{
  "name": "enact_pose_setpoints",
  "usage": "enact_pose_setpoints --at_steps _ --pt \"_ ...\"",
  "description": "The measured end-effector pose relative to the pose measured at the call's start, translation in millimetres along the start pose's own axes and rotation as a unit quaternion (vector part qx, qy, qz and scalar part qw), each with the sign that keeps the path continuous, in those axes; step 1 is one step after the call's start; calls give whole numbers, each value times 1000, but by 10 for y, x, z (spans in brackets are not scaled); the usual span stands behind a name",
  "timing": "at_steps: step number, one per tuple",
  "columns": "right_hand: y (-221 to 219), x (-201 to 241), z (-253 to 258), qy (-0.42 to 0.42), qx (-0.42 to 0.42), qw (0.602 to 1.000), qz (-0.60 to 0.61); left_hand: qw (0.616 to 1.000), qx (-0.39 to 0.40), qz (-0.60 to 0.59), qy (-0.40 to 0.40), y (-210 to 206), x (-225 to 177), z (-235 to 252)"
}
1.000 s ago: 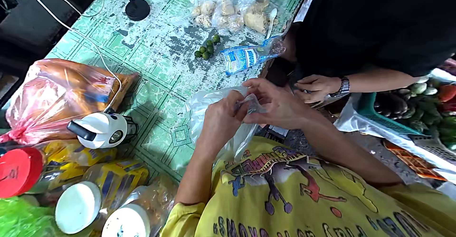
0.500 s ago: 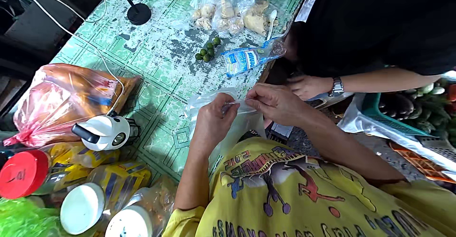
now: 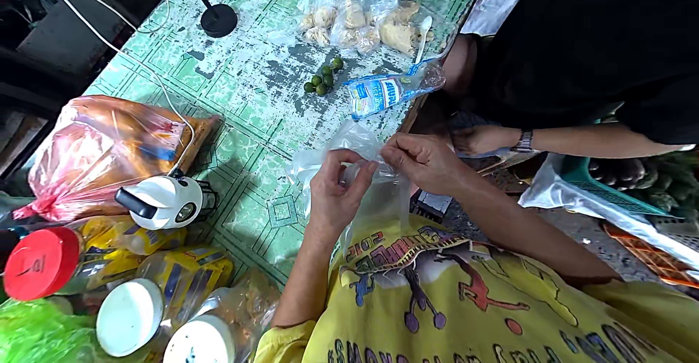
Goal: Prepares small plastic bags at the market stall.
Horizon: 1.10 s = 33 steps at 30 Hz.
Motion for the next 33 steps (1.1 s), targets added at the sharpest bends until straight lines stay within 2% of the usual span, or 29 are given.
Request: enact_pose_setpoints --at_steps 6,12,15,18,25,33 --pt "-62 -40 -36 -19 33 992 119 998 43 32 16 -68 43 -14" --pt "-37 -52 -45 -52 -14 993 106 997 67 14 37 -159 50 -35" --pt "-52 -52 -45 -57 -13 988 145 998 60 -1 37 -182 65 -34" --pt "-52 -63 -48 -57 23 977 204 998 58 4 32 -155 76 -21" --pt "-92 -103 -15 -114 6 954 277 997 47 -65 -5 -177 42 3" --pt "116 -286 62 -105 -55 937 329 977 -18 -169 129 33 257 -20"
Point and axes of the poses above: each hand's wrist, its own z-axis towards the middle knuckle, its own y-axis out of the back of the hand, x = y × z, the point moved 6 cm from there along z, towards the middle knuckle, and after that the axes turned 10 degrees about -x, right-handed, at the moved point
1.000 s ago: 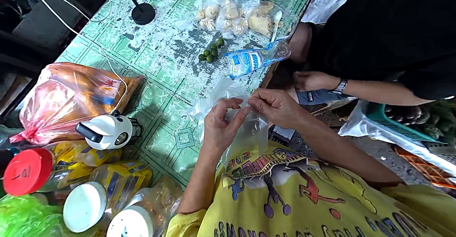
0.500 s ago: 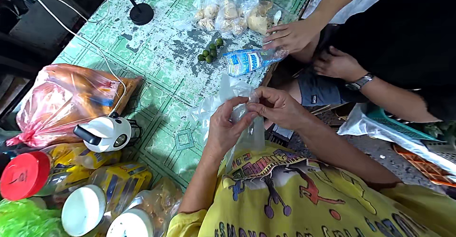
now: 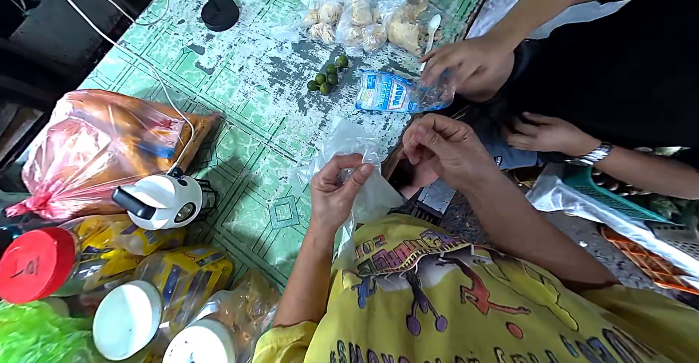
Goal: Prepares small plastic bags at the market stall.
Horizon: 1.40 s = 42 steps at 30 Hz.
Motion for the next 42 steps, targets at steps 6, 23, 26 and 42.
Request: enact_pose_setpoints --at_steps 6,23,26,42 --pt "-253 -33 -58 -19 62 993 -103 999 8 33 -29 -79 33 11" --pt "-165 -89 -9 -9 27 998 -57 995 -28 71 -66 46 69 16" --pt "-54 -60 15 -12 6 1000 -28 997 -37 53 -37 118 92 13" --pt "-276 -54 -33 19 35 990 -138 994 20 87 -60 -67 113 -23"
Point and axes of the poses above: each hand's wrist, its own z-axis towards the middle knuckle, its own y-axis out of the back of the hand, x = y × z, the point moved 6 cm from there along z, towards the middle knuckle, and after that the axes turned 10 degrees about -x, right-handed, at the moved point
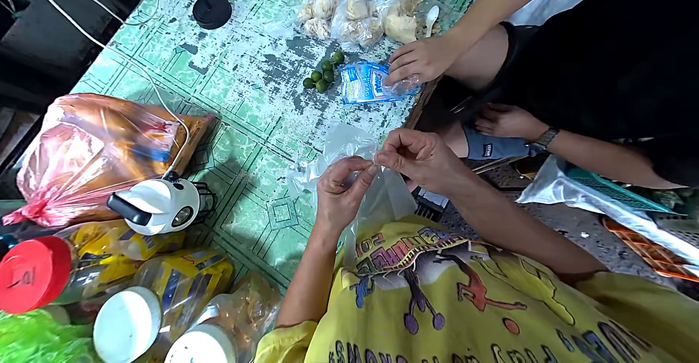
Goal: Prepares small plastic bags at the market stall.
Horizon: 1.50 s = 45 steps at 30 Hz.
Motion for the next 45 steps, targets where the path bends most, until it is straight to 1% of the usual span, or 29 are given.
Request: enact_pose_setpoints --at_steps 3,8,12,16,18,20,22,24,26,29,31,32,34,35,37,38,39,40,41,42,43,44,45 --pt "-12 4 -11 -11 19 1000 -11 1000 -4 3 12 -4 16 -1" --pt "-22 13 -25 9 33 999 -41 1000 -11 5 23 -3 28 -7" --pt "-38 9 -38 26 23 998 -60 998 -17 -11 59 9 22 -12" --pt "-65 33 -73 93 13 986 -139 995 7 -31 98 4 29 -9" --pt "-101 39 -112 119 22 980 -161 992 10 -26 125 -14 48 -9" --pt "-119 26 -146 122 46 980 -148 990 3 -15 142 0 67 2" --pt "-71 3 -155 108 77 986 -105 988 -4 -15 152 37 74 6" --pt "44 15 -120 113 70 989 -60 986 1 -35 162 56 71 -1" --pt "142 48 -63 139 60 987 -52 982 33 -68 173 33 50 -19" --pt "116 126 -20 155 117 980 -40 972 88 -106 189 -68 31 -41" --pt "52 126 -34 133 150 979 -31 968 87 -112 209 -89 29 -42" --pt "40 100 -40 110 154 981 -33 966 78 -116 218 -76 28 -39" --pt "51 7 -52 38 142 988 -54 964 61 -123 226 -18 13 -36" --pt "54 -57 -63 4 149 987 -64 965 54 -123 225 19 8 -35" --pt "37 -188 -84 -47 200 975 -79 968 38 -115 218 109 36 -37" --pt "27 -236 -81 -68 226 968 -89 972 26 -95 215 160 80 -39" --pt "29 -270 -51 -76 232 965 -101 977 10 -53 204 216 150 -39" --pt "43 -301 11 -77 216 967 -115 983 -10 20 184 281 248 -37" --pt "64 -341 98 -71 182 972 -128 980 -32 123 152 357 373 -40" --pt "87 -386 210 -60 135 978 -146 962 -46 241 120 430 505 -55" --pt "106 -421 351 -45 93 981 -165 934 -45 339 99 483 630 -78" --pt "114 -439 512 -36 57 982 -177 909 -37 405 90 513 741 -104" --pt "115 -452 689 -32 29 981 -189 890 -29 447 88 526 838 -135"
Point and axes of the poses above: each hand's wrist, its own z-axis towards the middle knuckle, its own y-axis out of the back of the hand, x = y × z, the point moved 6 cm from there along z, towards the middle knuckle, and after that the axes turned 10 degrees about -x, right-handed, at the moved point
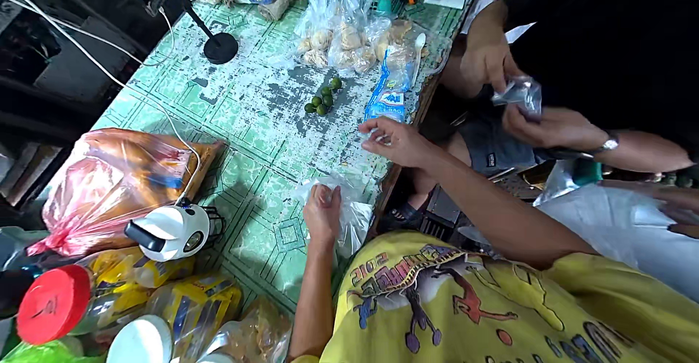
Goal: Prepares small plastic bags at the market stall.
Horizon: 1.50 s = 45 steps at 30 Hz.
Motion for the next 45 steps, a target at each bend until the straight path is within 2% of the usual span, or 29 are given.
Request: enact_pose_setpoints --at_steps 3,8,12,18,23,29,32,34,36,41,45 --pt "-61 -4 544 3 -50 998 -44 998 -23 55 -37 -100 57 -53" --pt "-341 -272 1444 -28 -70 988 -133 996 -62 28 -51 -92 60 -64" --pt "-567 -507 1815 -36 -65 976 -205 994 -88 24 -57 -89 72 -69" --pt "-1106 -475 1827 106 -50 953 -279 994 -95 30 -46 -142 67 -16" --pt "-1243 -400 1746 177 -15 932 -316 994 -100 17 -41 -147 71 -6" --pt "-1233 -379 1750 167 22 929 -328 992 -109 21 -52 -150 82 -27" --pt "-1154 -364 1774 132 32 938 -318 993 -106 -20 -37 -141 122 -25" --pt "-1120 -271 1807 103 24 951 -289 993 -104 -50 -21 -123 148 12" --pt "-1196 -57 1826 116 32 959 -255 994 -97 -52 -16 -124 135 62" --pt "-1935 539 1785 204 101 948 -221 996 -83 -38 -19 -180 84 107" --pt "-2478 534 1760 196 204 915 -289 996 -83 -31 -16 -191 80 99"
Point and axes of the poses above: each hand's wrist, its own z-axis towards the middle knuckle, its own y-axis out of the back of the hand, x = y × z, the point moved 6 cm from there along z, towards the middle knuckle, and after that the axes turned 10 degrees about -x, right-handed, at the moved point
